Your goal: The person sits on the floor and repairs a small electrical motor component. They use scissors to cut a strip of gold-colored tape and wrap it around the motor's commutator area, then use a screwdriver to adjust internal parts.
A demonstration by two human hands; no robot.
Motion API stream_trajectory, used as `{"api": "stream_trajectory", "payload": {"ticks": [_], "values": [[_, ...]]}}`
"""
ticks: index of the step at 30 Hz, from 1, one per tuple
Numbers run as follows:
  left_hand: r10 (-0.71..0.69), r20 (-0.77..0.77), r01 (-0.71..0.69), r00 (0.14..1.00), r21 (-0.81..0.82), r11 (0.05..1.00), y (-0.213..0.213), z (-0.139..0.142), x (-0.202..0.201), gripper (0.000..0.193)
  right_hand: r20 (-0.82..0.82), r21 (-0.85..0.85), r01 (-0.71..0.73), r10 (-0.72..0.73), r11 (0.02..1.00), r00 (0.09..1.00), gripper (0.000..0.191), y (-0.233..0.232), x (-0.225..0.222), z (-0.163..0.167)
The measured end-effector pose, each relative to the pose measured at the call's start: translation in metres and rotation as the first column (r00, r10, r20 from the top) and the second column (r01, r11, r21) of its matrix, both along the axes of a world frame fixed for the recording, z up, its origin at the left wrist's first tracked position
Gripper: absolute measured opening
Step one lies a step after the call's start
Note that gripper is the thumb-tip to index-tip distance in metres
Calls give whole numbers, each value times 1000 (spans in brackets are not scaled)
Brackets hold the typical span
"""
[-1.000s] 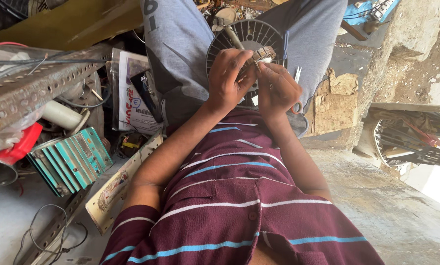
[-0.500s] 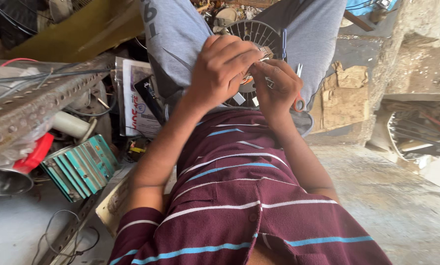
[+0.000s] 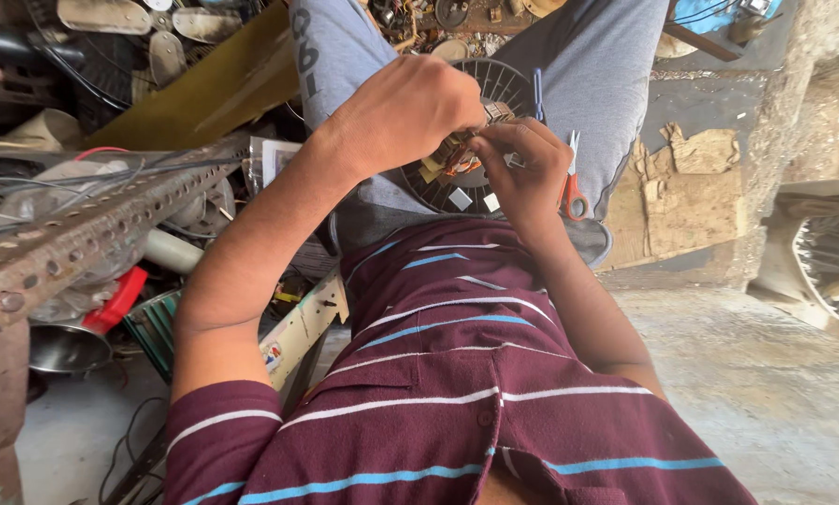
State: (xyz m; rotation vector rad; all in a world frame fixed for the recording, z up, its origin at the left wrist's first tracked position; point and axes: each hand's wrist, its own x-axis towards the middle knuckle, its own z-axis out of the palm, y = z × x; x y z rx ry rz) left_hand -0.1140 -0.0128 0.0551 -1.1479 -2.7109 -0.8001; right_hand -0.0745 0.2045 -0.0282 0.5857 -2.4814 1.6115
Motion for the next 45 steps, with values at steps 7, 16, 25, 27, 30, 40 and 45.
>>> {"api": "stream_trajectory", "payload": {"ticks": [7, 16, 25, 27, 30, 40, 45], "values": [[-63, -87, 57, 994, -78, 995, 7, -3, -2, 12, 132, 42, 123, -128, 992, 983, 13, 86, -10, 3], [-123, -44, 116, 991, -145, 983, 6, -8, -5, 20, 336, 437, -92, -68, 895, 939, 27, 115, 18, 20], [-112, -61, 99, 992, -191, 977, 14, -2, -6, 17, 220, 460, -20, -92, 888, 971, 36, 123, 10, 10], [-110, -48, 98, 993, -203, 974, 15, -1, -8, 17, 323, 448, -95, -62, 889, 945, 53, 129, 11, 3], [-160, -89, 142, 983, -184, 973, 15, -1, -9, 15, 354, 505, -121, -77, 854, 932, 51, 132, 14, -2], [-198, -83, 178, 977, -200, 963, 22, 5, -12, 14, -31, 260, -38, 48, 965, 998, 53, 73, -57, -30], [-186, -69, 168, 980, -212, 963, 22, 3, -9, 16, 113, 1, -64, 63, 998, 992, 36, 72, -75, -45]]}}
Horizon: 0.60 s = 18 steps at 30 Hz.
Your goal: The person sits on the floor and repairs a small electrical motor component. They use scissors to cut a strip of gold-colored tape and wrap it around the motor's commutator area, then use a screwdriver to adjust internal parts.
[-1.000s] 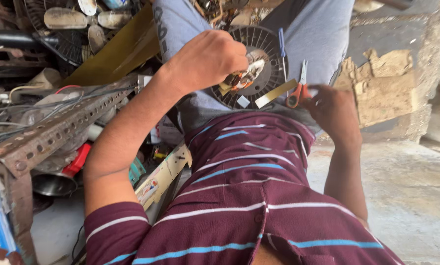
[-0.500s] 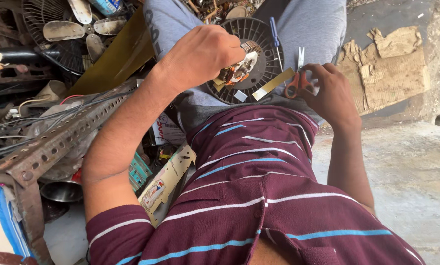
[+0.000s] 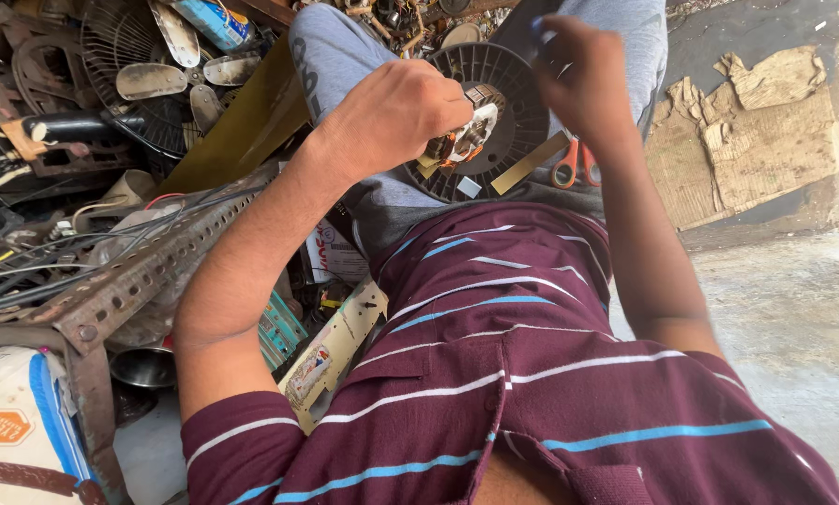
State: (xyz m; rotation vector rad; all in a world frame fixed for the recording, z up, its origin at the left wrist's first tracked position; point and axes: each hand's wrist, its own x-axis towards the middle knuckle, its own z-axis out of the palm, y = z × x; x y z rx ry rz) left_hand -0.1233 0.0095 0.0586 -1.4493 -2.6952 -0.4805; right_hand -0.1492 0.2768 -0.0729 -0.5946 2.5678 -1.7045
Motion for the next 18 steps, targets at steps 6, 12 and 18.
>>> {"api": "stream_trajectory", "payload": {"ticks": [6, 12, 18], "values": [[-16, 4, 16, 1000, 65, 998, -5, -8, -1, 16, 496, -783, 266, 306, 562, 812, 34, 25, 19, 2], [-1, 6, 0, 1000, 16, 1000, -4, -7, 0, 17, 460, -805, 197, 378, 560, 804, 40, -6, 12, -2], [8, 10, -8, 1000, 24, 1000, -6, -5, 2, 16, 366, -799, 98, 351, 594, 862, 30, -21, 8, -4]]}}
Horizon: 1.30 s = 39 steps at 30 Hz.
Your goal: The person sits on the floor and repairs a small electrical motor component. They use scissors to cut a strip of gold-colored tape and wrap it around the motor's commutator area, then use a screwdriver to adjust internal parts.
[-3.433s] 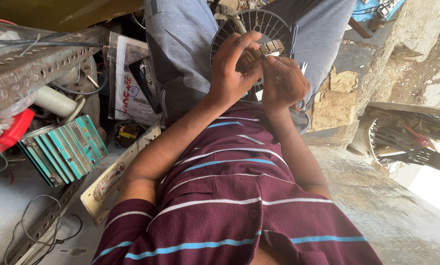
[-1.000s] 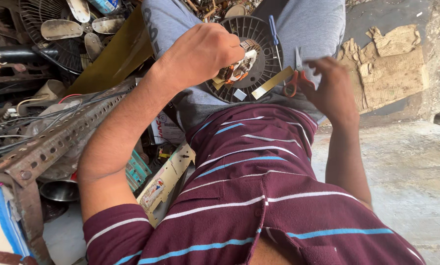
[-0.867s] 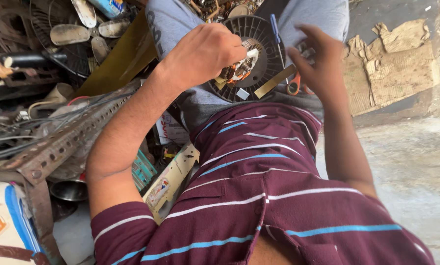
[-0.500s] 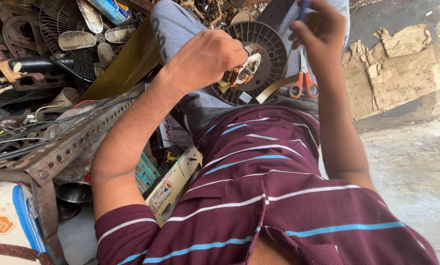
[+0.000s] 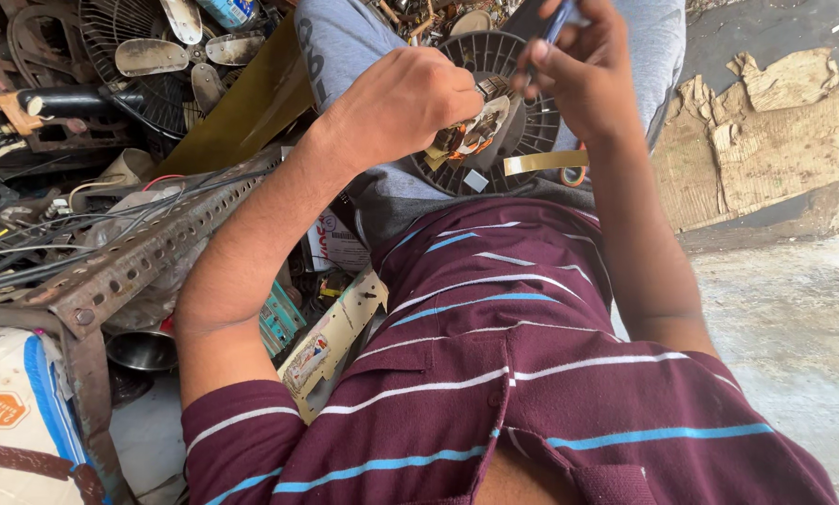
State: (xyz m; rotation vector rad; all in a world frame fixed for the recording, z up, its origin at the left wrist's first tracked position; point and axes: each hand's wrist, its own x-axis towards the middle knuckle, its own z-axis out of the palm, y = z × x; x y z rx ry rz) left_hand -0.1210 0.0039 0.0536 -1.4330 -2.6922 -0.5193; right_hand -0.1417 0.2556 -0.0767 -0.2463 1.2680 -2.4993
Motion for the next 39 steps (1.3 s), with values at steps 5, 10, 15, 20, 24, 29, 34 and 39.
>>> {"api": "stream_trajectory", "payload": {"ticks": [5, 10, 15, 20, 24, 29, 34, 39], "values": [[3, 16, -2, 1000, -25, 1000, 1, 0, -2, 17, -36, 107, 160, -157, 981, 987, 37, -1, -6, 5], [9, -10, -9, 1000, -31, 999, 2, -1, -1, 18, 20, 41, 43, -44, 998, 999, 27, -3, -7, 6], [4, -1, -4, 1000, -48, 999, 3, -3, -2, 20, 63, -5, 37, -37, 999, 997, 27, -5, -4, 5], [9, 0, -9, 1000, -21, 1000, 2, 0, -3, 18, 36, -31, 103, -102, 994, 994, 28, -6, -2, 6], [25, 0, -25, 1000, -22, 999, 3, 2, -2, 16, -17, 30, 145, -145, 989, 989, 30, -5, -2, 6], [23, 28, -22, 999, -15, 1000, 3, 5, -2, 16, -105, 110, 173, -162, 979, 981, 31, -5, -2, 6], [6, 33, -6, 999, 6, 1000, 2, 6, -3, 15, -21, 69, 153, -152, 986, 988, 33, -8, 1, 8], [25, 32, -26, 999, 24, 999, 1, 4, -3, 14, -53, 4, 187, -186, 982, 981, 31, -12, 4, 10]]}}
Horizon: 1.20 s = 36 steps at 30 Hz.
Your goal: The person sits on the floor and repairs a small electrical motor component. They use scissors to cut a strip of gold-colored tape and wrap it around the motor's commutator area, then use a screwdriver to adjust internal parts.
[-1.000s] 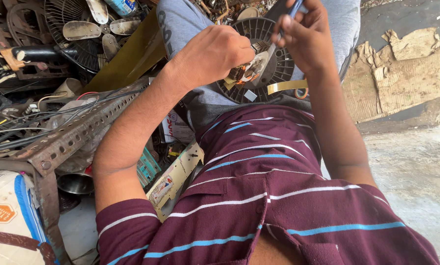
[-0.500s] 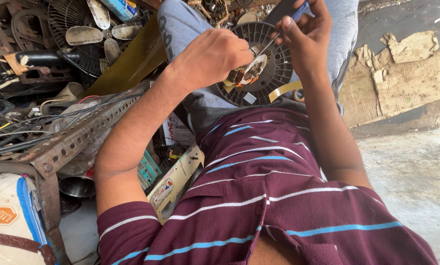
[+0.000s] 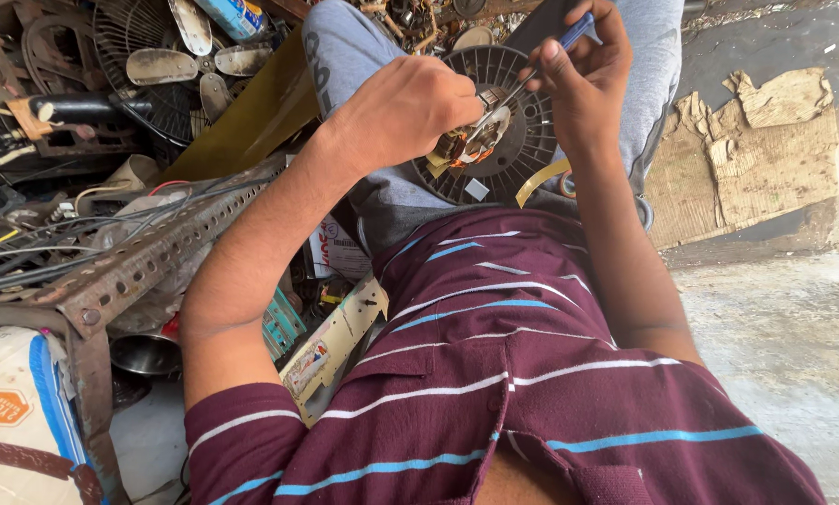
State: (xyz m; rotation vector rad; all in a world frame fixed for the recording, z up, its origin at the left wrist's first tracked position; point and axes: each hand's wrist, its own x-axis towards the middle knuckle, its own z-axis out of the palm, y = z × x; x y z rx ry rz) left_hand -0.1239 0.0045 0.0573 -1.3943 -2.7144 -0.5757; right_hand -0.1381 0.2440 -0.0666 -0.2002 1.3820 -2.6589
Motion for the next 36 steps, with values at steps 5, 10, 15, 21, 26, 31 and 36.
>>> {"api": "stream_trajectory", "payload": {"ticks": [5, 10, 15, 21, 26, 31, 36], "values": [[10, -25, -12, 1000, -74, 997, 2, -4, 0, 19, 60, -42, -13, 16, 999, 998, 33, -2, -1, -2], [0, -29, -1, 1000, -41, 999, 1, -4, 0, 18, 187, -174, -117, 149, 978, 971, 29, -4, -5, -1], [-15, -31, 14, 999, -54, 998, 0, -2, 0, 16, 76, 0, -11, 11, 1000, 997, 25, -5, -2, -1], [-3, -51, 1, 999, -34, 999, 0, -3, 0, 15, 97, -91, -2, 10, 996, 995, 23, -3, 1, 0], [-10, -23, 9, 1000, -37, 999, -1, -5, 0, 18, 60, -52, -21, 24, 998, 998, 24, 1, 2, 2], [-13, -30, 11, 999, -45, 999, -2, -7, 0, 20, 37, -22, -2, 2, 1000, 999, 27, -1, 2, 0], [0, -35, -2, 999, -48, 999, -1, -10, 0, 21, 69, -76, -17, 23, 997, 997, 27, 0, 1, -2]]}}
